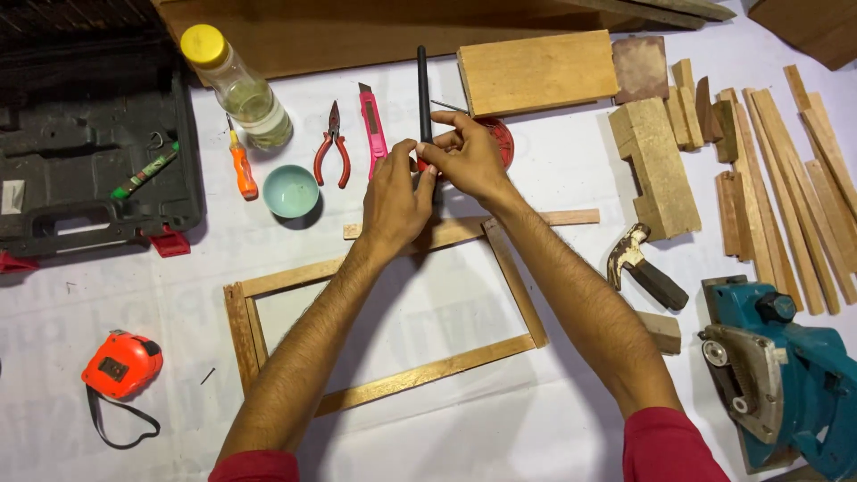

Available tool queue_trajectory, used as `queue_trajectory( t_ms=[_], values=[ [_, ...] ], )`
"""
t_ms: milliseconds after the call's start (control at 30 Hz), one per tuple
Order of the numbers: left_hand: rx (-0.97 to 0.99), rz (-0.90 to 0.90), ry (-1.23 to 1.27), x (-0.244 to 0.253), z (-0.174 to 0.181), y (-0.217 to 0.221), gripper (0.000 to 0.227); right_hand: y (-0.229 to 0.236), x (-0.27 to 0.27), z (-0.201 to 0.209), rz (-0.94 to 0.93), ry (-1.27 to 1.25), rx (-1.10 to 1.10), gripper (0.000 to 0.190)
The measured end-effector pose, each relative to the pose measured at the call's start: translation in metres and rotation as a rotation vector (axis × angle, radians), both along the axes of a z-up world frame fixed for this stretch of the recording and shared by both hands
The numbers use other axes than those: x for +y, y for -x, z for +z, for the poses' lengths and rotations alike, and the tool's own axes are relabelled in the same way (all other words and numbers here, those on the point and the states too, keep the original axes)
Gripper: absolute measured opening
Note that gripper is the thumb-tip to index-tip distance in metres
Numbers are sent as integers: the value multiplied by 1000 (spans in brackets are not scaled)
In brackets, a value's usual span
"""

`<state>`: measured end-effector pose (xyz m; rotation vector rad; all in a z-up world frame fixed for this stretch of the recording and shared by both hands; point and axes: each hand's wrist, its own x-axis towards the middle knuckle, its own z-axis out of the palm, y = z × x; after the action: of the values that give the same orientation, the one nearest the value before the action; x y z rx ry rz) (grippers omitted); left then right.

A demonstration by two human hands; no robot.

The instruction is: Measure, plane, sand, and assemble small wooden frame pieces.

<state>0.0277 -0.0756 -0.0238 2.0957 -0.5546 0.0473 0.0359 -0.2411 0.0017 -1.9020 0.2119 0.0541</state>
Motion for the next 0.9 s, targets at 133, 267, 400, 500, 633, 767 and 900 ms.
queue_trajectory(
  t_ms=[133,267,400,500,633,767,900],
  values=[
    [-136,-15,-208,6,-6,-18,49,-17,-2,-21,0,342,-30,56],
    [-123,-67,-450,8,-8,-29,53,-29,-1,-52,75,466,-254,50],
    [-183,-61,-481,11,-12,-30,58,-22,0,-51,126,583,-437,47],
    [-244,-27,-432,11,-4,-23,55,-10,0,-30,70,491,-309,41],
    [-298,-23,-357,4,5,1,47,19,-30,-24,35,452,-335,36],
    [-351,-67,-320,-4,0,25,36,55,-54,-23,-52,447,-306,33],
    [-414,-118,-349,-10,-19,42,28,91,-79,-35,-52,451,-302,29]
  ],
)
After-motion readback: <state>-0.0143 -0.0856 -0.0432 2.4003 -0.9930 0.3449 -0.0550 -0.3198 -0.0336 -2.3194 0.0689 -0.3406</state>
